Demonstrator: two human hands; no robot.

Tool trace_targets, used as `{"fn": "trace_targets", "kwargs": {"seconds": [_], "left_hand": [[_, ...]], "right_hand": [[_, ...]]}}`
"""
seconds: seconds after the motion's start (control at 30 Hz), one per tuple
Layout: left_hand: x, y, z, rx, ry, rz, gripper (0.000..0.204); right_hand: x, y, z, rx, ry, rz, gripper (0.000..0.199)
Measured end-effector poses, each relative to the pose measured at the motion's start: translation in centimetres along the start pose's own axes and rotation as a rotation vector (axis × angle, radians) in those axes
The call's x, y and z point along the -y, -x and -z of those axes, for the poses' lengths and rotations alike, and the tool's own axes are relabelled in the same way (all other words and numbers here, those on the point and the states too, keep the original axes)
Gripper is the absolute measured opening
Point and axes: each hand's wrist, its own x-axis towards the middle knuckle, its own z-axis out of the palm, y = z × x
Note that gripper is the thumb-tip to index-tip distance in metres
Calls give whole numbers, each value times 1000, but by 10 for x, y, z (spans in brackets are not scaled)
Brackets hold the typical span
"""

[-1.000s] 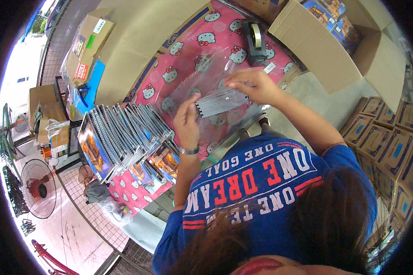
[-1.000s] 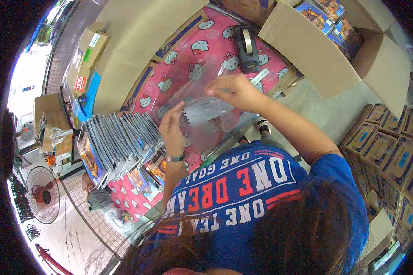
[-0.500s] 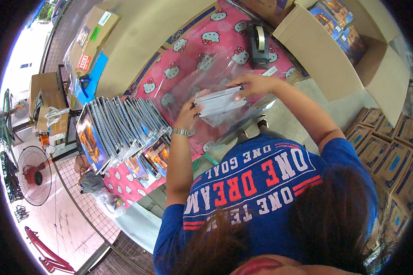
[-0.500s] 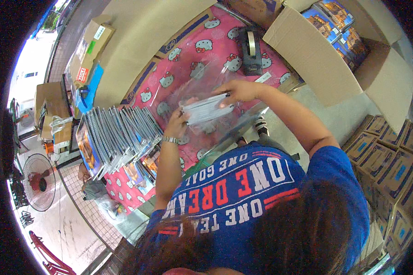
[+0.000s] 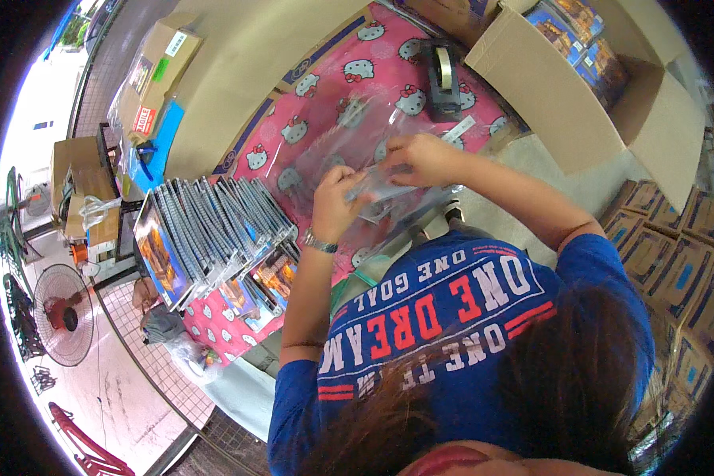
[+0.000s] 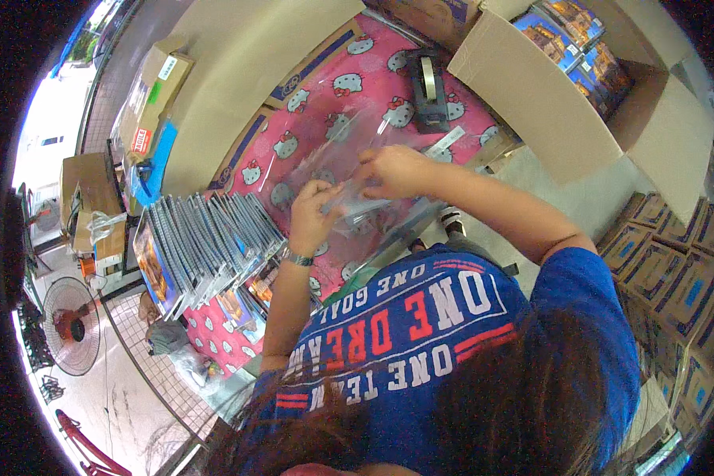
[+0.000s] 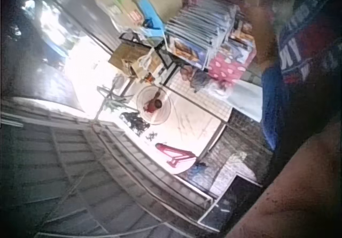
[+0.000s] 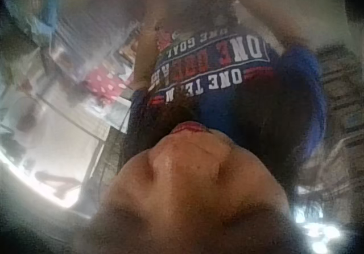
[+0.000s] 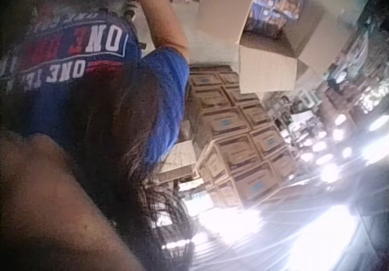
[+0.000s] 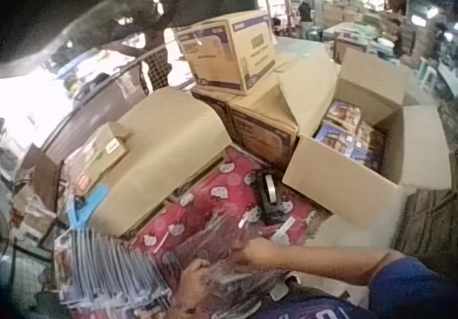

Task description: The person places notebooks into plastic bags, seals the bags using a tape dispenser, and places the bagged notebooks into cardboard boxes.

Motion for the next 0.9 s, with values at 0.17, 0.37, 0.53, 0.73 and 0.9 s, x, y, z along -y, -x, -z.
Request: {"fn": "trace_targets", "kwargs": {"seconds": [0.17,0.37,0.53,0.73,0.9], "left_hand": [[-5,18,3,-20,-106,-201,37],[14,23,-23,-196,-50,-39,20],[-4,14,-24,-280,-182,278,16],[-20,-3,-16,-191,-465,263,22],[-9,-27,-5,-13,-213,295,31]], "right_hand": [[-1,30,-8,-183,96,336,39],[13,19,-54,-363,349,4,24],[19,6,-47,-518,251,-173,15],[-122,10,-13,-1124,-330,-723,25],[-216,23,-54,-1093,-1149,-698,18]]}}
